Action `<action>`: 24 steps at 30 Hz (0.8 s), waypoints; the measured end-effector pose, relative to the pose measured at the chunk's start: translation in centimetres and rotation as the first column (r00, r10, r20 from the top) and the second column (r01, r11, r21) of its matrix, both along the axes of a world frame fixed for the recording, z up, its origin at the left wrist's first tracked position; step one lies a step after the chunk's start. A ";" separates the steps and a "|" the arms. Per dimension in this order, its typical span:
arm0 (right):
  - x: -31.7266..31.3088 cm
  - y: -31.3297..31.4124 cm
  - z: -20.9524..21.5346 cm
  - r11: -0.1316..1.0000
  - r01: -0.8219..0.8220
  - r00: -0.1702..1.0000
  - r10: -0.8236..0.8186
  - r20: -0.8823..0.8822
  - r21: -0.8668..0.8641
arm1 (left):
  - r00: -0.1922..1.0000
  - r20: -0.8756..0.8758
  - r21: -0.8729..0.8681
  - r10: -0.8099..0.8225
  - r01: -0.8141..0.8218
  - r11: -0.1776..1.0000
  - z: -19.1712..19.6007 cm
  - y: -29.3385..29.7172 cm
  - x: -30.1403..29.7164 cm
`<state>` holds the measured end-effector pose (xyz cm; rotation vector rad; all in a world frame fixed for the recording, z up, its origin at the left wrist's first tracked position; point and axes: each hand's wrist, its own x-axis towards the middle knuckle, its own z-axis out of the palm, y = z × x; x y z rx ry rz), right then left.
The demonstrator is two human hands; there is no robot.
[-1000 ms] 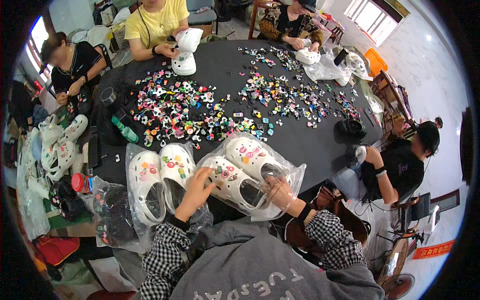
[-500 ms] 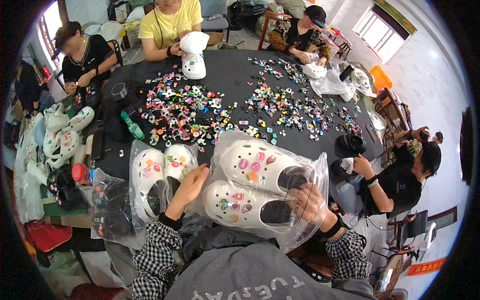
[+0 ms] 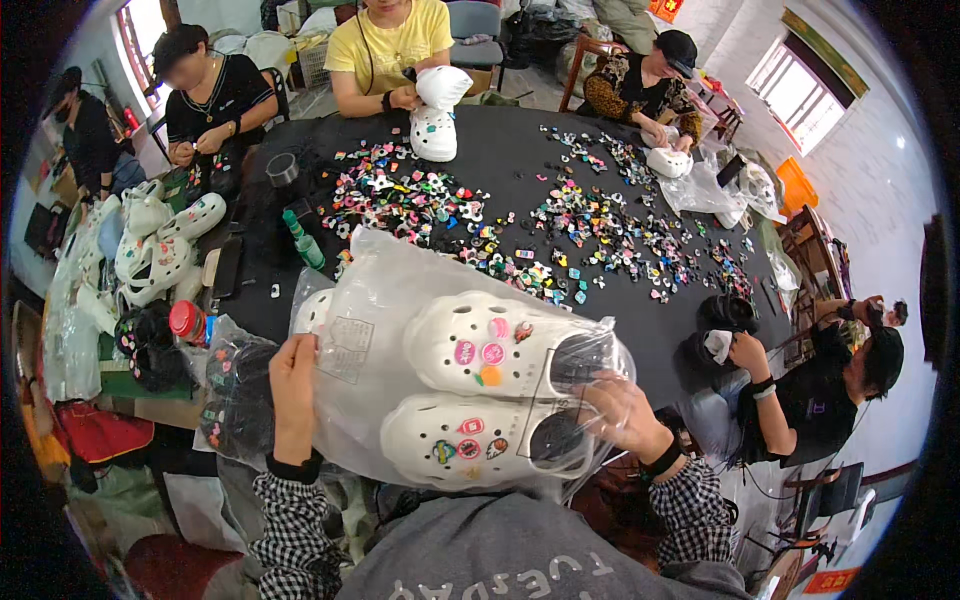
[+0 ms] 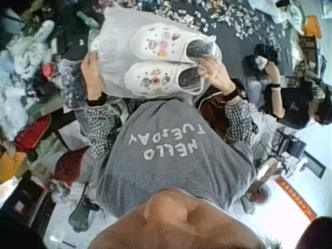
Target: The recorder is attaching decorative charms to clogs at a manufacturing work table.
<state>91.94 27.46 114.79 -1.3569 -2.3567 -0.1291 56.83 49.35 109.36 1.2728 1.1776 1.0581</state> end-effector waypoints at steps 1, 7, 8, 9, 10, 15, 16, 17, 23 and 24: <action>-0.4 0.4 0.0 1.000 -0.002 1.000 0.002 -0.003 0.002 | 0.999 -0.009 0.044 0.034 -0.034 0.998 0.0 0.4 -0.9; -1.0 2.0 0.0 0.984 -0.158 0.984 0.164 0.075 -0.083 | 0.937 0.303 -0.205 -0.175 0.243 0.948 0.8 0.5 -1.7; -1.0 2.3 0.4 0.972 -0.224 0.954 0.232 0.188 -0.067 | 0.931 0.300 -0.164 -0.208 0.265 0.950 0.9 0.7 -1.4; -1.0 2.7 0.5 0.974 -0.218 0.955 0.227 0.190 -0.065 | 0.925 0.296 -0.124 -0.240 0.286 0.950 1.0 1.0 -1.1; -1.1 3.1 0.4 0.970 -0.241 0.952 0.239 0.191 -0.014 | 0.924 0.296 -0.120 -0.244 0.290 0.950 0.9 1.4 -1.1; -1.9 3.8 0.9 0.965 -0.257 0.950 0.244 0.196 0.044 | 0.988 -0.085 0.013 -0.129 0.131 0.991 -0.7 3.2 -1.3; -1.7 3.5 0.9 0.962 -0.241 0.936 0.265 0.230 -0.127 | 0.999 0.052 0.083 -0.004 0.000 0.997 -1.2 3.4 -1.0; -1.5 3.6 0.6 0.964 -0.235 0.938 0.259 0.230 -0.128 | 0.992 0.006 0.110 0.129 -0.129 0.985 0.7 2.6 -0.4; -0.5 3.1 -2.3 0.995 -0.075 0.997 0.076 0.023 -0.061 | 0.799 0.352 -0.011 0.487 -0.517 0.856 -2.6 3.1 -6.9; 0.3 3.2 -2.5 0.995 -0.057 0.998 0.053 -0.045 -0.086 | 0.905 0.207 0.167 0.372 -0.408 0.898 -2.3 2.5 -10.0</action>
